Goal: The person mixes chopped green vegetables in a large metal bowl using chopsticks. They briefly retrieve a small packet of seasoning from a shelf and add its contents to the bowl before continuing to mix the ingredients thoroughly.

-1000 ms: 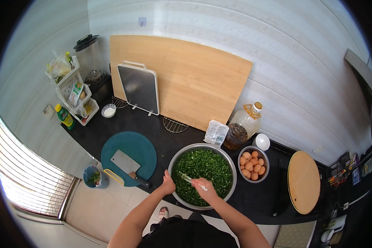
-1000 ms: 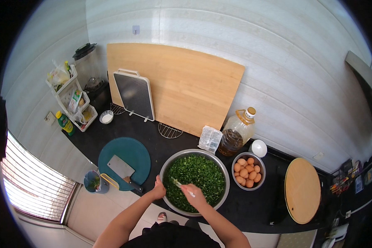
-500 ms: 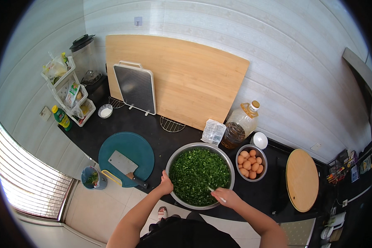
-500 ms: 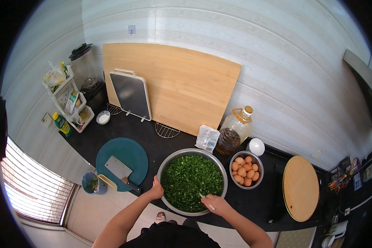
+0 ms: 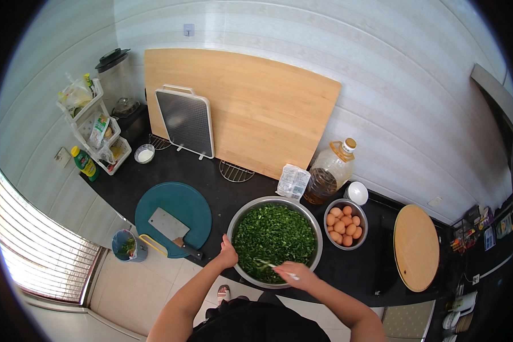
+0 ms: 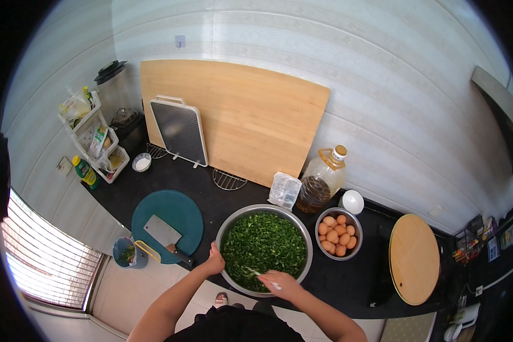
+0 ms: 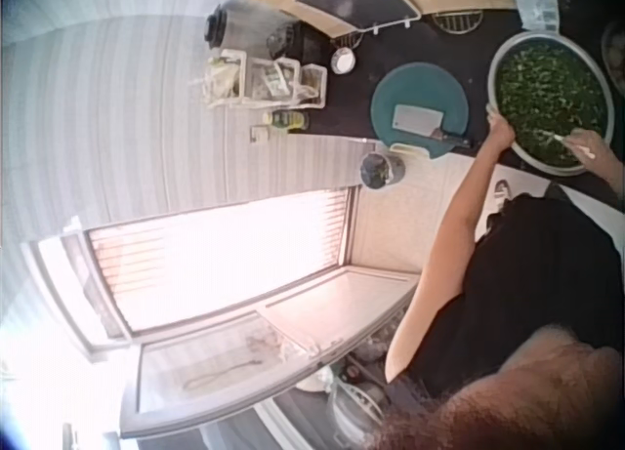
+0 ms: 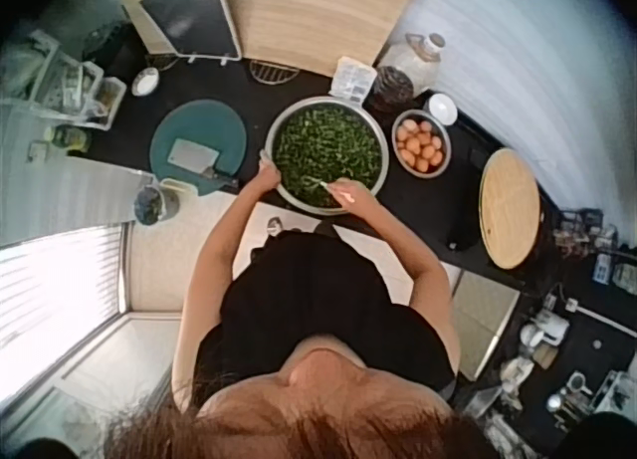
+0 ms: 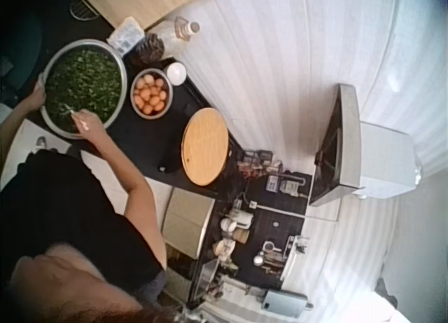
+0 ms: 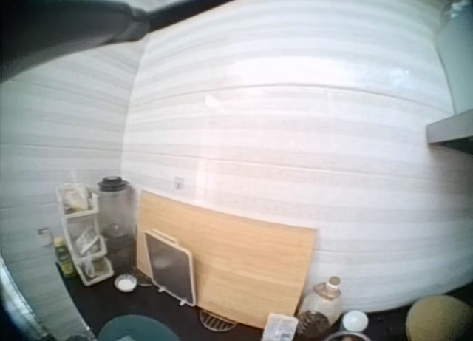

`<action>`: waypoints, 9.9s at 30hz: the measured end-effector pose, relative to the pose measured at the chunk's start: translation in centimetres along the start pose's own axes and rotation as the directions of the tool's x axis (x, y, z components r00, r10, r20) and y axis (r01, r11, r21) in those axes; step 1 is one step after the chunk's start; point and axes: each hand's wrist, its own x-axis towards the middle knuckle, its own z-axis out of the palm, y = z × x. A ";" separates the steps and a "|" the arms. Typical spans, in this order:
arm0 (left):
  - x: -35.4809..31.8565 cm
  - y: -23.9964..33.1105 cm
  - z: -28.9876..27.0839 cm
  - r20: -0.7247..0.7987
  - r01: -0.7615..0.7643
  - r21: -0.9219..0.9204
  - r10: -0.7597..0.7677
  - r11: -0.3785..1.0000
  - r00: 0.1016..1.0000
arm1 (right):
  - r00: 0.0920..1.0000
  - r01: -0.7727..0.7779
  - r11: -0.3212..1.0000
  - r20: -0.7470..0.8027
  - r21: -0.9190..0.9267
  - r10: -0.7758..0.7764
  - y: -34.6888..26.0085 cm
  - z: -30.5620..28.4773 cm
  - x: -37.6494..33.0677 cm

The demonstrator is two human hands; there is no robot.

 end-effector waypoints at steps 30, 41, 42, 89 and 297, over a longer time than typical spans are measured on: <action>-6.6 5.9 -6.3 -0.025 0.038 -0.169 -0.043 0.985 0.999 | 0.861 -0.489 0.753 0.103 0.441 0.499 1.2 -1.0 -3.3; -0.8 0.1 -0.3 -0.027 -0.043 0.011 0.043 0.999 0.999 | 0.917 -0.179 0.981 -0.375 -0.077 0.138 5.2 0.2 2.9; -1.0 0.4 -0.6 -0.027 -0.047 0.030 0.047 0.998 0.999 | 0.873 -0.226 0.972 -0.430 0.060 0.230 5.0 0.9 3.9; -8.5 7.4 -8.2 -0.002 0.065 -0.186 -0.067 0.980 0.998 | 0.709 -0.381 0.916 -0.597 0.125 0.376 1.3 -6.7 -2.3; -8.2 6.3 -7.6 -0.029 0.018 -0.229 -0.026 0.973 0.999 | 0.932 -0.060 0.998 -0.359 0.000 0.056 3.2 2.9 3.0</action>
